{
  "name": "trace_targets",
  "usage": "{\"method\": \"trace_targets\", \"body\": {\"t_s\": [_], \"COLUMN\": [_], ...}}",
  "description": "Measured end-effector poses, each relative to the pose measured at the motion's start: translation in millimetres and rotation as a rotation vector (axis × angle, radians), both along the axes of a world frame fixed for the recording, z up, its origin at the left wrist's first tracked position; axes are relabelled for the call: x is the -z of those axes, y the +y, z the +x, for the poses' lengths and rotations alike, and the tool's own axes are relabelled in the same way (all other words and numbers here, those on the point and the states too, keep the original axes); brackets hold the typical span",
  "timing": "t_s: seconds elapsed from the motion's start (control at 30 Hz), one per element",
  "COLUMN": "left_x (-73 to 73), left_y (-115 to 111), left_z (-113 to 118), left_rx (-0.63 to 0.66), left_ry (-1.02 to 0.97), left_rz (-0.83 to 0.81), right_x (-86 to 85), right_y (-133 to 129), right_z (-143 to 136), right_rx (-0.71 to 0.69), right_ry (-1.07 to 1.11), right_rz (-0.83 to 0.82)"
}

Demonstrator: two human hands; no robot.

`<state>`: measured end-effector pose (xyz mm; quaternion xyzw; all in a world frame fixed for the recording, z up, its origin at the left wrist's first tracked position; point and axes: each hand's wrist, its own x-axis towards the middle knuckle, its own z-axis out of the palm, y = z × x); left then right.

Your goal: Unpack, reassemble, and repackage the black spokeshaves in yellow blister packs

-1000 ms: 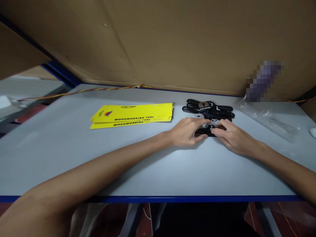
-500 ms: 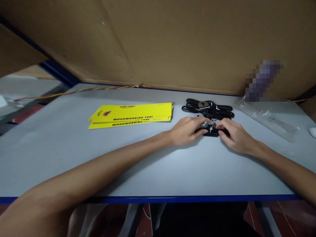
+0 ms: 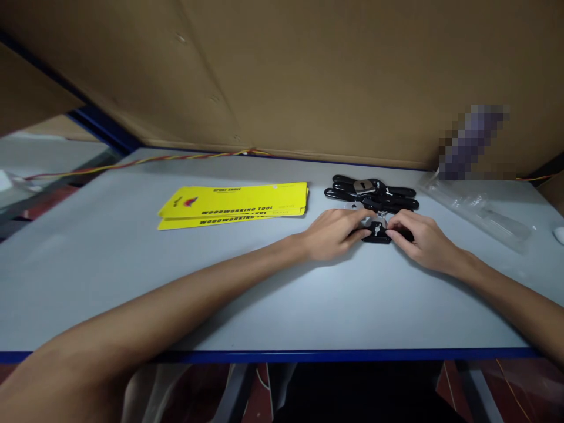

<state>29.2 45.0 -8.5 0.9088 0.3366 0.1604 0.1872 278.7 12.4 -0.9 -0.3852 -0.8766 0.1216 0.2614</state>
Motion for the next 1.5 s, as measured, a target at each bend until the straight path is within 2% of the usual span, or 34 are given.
{"method": "trace_targets", "body": {"t_s": [0.57, 0.67, 0.83, 0.93, 1.03, 1.2, 1.5], "left_x": [-0.3, 0.2, -0.4, -1.8, -3.5, -4.5, -5.3], "left_y": [0, 0, -1, -2, -2, -2, -1], "left_z": [0, 0, 1, 2, 3, 5, 5], "left_rx": [0.006, 0.008, 0.003, -0.007, -0.020, -0.044, -0.064], "left_ry": [-0.004, -0.004, 0.003, 0.003, -0.003, -0.007, -0.010], "left_rz": [0.014, 0.019, 0.023, 0.010, -0.019, -0.046, -0.108], "right_x": [-0.8, -3.2, -17.8, -28.7, -34.6, -36.6, -38.0], "right_y": [-2, -3, 3, 7, 6, 1, -6], "right_z": [-1, -3, -13, -22, -30, -42, -58], "right_rx": [-0.029, -0.061, -0.063, -0.125, -0.128, 0.012, 0.145], "right_ry": [-0.045, -0.201, -0.637, -0.780, -0.822, -0.796, -0.821], "right_rz": [0.073, 0.195, 0.472, 0.533, 0.458, 0.228, 0.105]}}
